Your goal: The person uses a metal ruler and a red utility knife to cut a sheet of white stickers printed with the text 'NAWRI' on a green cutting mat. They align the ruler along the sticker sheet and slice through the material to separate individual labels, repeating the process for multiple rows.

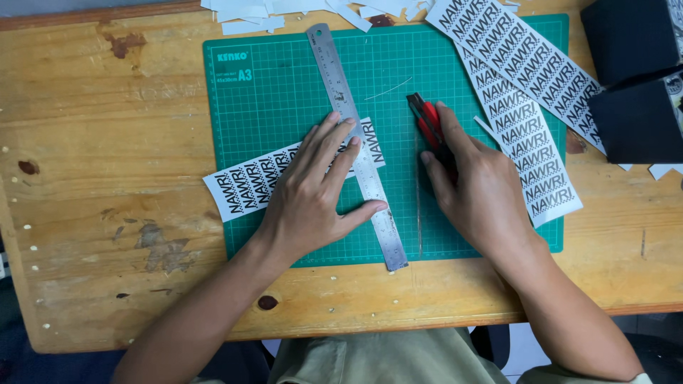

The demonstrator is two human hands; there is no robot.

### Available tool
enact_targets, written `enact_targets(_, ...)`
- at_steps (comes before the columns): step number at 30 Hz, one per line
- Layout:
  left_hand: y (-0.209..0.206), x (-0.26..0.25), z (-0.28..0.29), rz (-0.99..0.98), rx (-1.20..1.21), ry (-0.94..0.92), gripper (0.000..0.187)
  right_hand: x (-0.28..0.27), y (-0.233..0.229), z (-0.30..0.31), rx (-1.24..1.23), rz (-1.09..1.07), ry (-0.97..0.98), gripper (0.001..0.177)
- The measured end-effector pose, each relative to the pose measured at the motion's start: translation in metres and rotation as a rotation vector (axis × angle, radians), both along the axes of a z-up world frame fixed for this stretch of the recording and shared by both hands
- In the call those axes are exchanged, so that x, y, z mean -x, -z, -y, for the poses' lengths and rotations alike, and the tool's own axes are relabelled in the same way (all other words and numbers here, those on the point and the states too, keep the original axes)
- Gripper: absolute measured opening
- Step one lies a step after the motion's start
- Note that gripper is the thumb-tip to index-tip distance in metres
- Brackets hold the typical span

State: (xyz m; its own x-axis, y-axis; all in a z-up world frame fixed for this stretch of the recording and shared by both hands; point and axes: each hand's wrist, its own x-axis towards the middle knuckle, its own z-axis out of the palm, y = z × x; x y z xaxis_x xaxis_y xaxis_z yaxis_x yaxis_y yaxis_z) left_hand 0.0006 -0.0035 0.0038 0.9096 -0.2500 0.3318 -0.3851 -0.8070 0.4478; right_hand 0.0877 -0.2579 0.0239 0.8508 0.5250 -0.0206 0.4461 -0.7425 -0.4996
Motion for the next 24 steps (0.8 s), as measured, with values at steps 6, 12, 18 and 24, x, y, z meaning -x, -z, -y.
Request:
enact_targets(6,0.002,0.000,0.000,-0.002,0.000,-0.002,0.081,0.000,0.002,0.001,-0.004,0.007,-0.001,0.069)
enact_targets(12,0.003,0.001,0.000,0.010,0.002,-0.007,0.082,0.011,-0.013,-0.006,-0.198,-0.021,-0.032,0.067)
enact_targets(18,0.005,0.002,-0.001,0.041,0.012,0.000,0.085,0.018,0.005,-0.021,-0.201,-0.058,-0.100,0.067)
enact_targets(24,0.012,0.003,-0.001,0.058,0.019,0.000,0.088,0.021,0.012,-0.031,-0.202,-0.017,-0.134,0.068)
